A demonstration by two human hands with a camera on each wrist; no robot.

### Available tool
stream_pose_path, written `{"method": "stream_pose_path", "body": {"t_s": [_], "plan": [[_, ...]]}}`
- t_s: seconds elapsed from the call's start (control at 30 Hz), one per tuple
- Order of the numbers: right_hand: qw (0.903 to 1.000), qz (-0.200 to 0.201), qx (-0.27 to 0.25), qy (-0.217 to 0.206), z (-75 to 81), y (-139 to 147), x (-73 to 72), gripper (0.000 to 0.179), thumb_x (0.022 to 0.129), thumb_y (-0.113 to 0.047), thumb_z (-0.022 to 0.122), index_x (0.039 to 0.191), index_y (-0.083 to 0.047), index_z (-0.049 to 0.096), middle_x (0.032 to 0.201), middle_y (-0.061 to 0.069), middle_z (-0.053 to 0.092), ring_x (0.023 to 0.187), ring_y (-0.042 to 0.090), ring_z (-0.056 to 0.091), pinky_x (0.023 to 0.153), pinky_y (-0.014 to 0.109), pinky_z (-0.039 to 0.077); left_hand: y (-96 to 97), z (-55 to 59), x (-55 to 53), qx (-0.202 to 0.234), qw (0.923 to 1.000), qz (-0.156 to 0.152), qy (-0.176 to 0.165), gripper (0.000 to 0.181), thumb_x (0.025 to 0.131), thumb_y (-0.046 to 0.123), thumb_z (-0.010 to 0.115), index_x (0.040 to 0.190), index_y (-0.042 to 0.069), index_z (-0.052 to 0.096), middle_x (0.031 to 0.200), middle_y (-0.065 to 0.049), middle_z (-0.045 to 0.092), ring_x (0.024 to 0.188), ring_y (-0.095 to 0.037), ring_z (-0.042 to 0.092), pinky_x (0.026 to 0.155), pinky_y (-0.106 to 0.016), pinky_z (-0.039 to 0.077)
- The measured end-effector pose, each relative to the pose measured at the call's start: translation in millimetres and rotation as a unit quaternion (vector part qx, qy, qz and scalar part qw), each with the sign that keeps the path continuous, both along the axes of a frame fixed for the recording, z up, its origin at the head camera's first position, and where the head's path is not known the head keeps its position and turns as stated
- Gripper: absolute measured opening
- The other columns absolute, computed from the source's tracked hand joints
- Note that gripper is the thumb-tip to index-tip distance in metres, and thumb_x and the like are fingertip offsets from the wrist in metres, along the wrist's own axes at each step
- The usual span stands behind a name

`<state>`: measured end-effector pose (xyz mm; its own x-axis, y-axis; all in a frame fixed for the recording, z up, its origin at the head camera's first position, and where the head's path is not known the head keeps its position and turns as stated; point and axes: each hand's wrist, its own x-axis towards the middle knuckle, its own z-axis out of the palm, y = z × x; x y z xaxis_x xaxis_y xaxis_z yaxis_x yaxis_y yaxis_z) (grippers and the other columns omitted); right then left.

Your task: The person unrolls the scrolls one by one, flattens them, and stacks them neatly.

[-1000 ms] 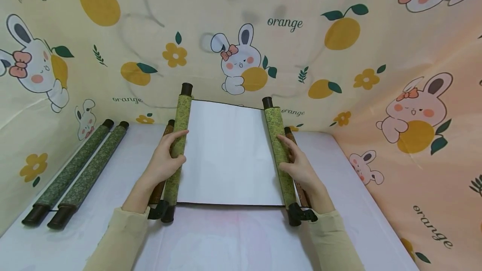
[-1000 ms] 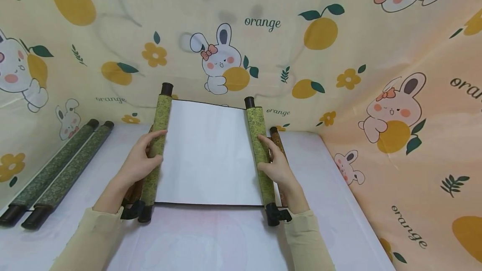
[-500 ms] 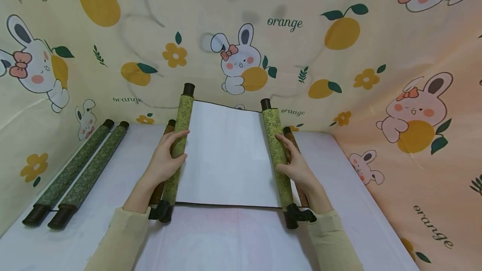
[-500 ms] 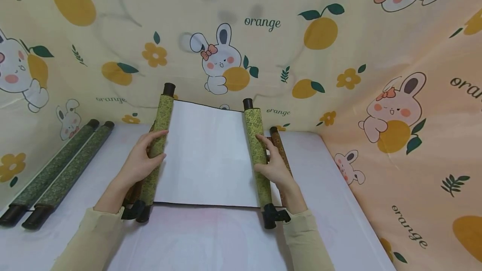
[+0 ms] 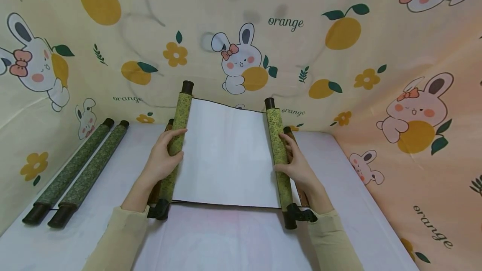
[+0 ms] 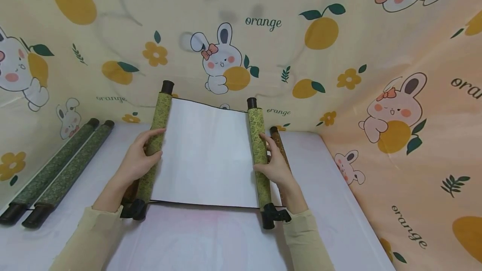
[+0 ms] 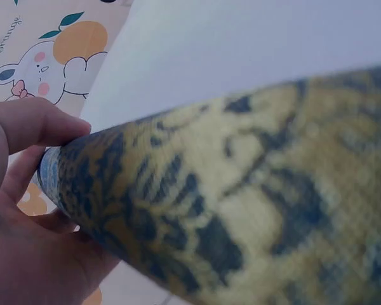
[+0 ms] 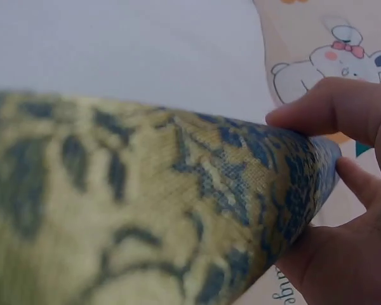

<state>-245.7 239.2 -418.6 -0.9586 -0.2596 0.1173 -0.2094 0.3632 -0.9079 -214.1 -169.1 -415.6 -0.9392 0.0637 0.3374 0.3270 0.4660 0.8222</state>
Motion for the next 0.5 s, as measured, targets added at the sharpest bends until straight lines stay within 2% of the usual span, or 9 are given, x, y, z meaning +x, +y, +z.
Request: {"method": "stream_pose_path", "body": {"t_s": [0.07,0.17,0.23,0.3,0.33,0.37,0.43,0.47,0.5], "plan": [[0.9999,-0.007,-0.010,-0.006,1.2,1.6,0.2,0.106,0.087,0.012,0.069,0.167,-0.031,0.016,0.159,0.029,0.026,0.145,0.043,0.031,0.097,0.052,0.044,-1.2,0.2,0.0,0.005,0.9999,0.009,-0.005,0.062,0.095,-0.008,0.063,0.153,0.010,0.050,0.159,-0.021,0.037,0.153,-0.043,0.025,0.117,-0.066,0.026],[0.9997,-0.013,-0.020,-0.009,2.2,4.1,-0.6,0.110,0.087,0.014,0.068,0.167,-0.036,0.012,0.150,0.030,0.040,0.131,0.043,0.047,0.082,0.040,0.048,-2.5,0.4,0.9,0.012,0.9996,0.021,-0.012,0.063,0.094,-0.007,0.063,0.152,0.013,0.052,0.160,-0.019,0.038,0.154,-0.042,0.024,0.117,-0.066,0.027],[0.9997,-0.010,-0.023,-0.005,1.9,6.0,-1.8,0.110,0.087,0.015,0.067,0.168,-0.035,0.011,0.147,0.030,0.044,0.126,0.043,0.051,0.084,0.037,0.050,-3.0,0.1,1.1,0.016,0.9994,0.028,-0.010,0.063,0.093,-0.007,0.064,0.151,0.014,0.054,0.160,-0.018,0.040,0.153,-0.041,0.025,0.113,-0.063,0.033],[0.9998,-0.006,-0.021,0.002,2.0,7.7,-2.7,0.109,0.088,0.015,0.068,0.168,-0.034,0.012,0.148,0.030,0.045,0.126,0.042,0.052,0.086,0.037,0.050,-3.3,-0.1,1.2,0.016,0.9993,0.032,-0.008,0.063,0.093,-0.006,0.064,0.151,0.015,0.055,0.160,-0.017,0.041,0.148,-0.039,0.033,0.101,-0.056,0.043],[0.9998,-0.004,-0.019,0.007,2.0,8.5,-3.0,0.109,0.088,0.015,0.068,0.168,-0.034,0.012,0.149,0.030,0.044,0.126,0.043,0.052,0.087,0.037,0.050,-3.3,0.0,1.3,0.016,0.9993,0.034,-0.007,0.063,0.092,-0.006,0.064,0.151,0.015,0.055,0.160,-0.017,0.041,0.141,-0.039,0.040,0.092,-0.051,0.047],[0.9998,-0.003,-0.018,0.010,2.1,9.4,-3.3,0.109,0.088,0.015,0.068,0.168,-0.034,0.012,0.150,0.030,0.044,0.127,0.043,0.052,0.087,0.037,0.050,-3.5,0.1,1.2,0.012,0.9992,0.036,-0.007,0.062,0.093,-0.005,0.064,0.151,0.016,0.055,0.160,-0.016,0.042,0.136,-0.036,0.043,0.086,-0.045,0.046],[0.9997,0.001,-0.017,0.016,2.3,11.2,-3.6,0.108,0.088,0.015,0.066,0.168,-0.033,0.013,0.152,0.031,0.043,0.131,0.044,0.050,0.086,0.036,0.050,-4.0,0.5,1.6,0.008,0.9992,0.038,-0.010,0.062,0.093,-0.004,0.064,0.151,0.016,0.055,0.161,-0.016,0.042,0.103,-0.039,0.053,0.067,-0.037,0.044],[0.9997,0.001,-0.016,0.020,2.5,11.9,-3.4,0.106,0.088,0.015,0.066,0.168,-0.033,0.015,0.154,0.031,0.041,0.135,0.044,0.047,0.083,0.034,0.050,-4.4,0.9,1.7,0.006,0.9991,0.039,-0.014,0.062,0.093,-0.003,0.064,0.151,0.017,0.054,0.161,-0.016,0.041,0.098,-0.038,0.050,0.062,-0.037,0.042],[0.9996,0.000,-0.013,0.024,2.7,12.6,-3.4,0.105,0.088,0.015,0.065,0.168,-0.032,0.017,0.156,0.031,0.038,0.139,0.044,0.043,0.080,0.033,0.050,-4.8,1.2,1.8,0.003,0.9990,0.041,-0.015,0.062,0.093,-0.003,0.064,0.151,0.016,0.054,0.161,-0.016,0.041,0.099,-0.038,0.051,0.063,-0.037,0.043]]}}
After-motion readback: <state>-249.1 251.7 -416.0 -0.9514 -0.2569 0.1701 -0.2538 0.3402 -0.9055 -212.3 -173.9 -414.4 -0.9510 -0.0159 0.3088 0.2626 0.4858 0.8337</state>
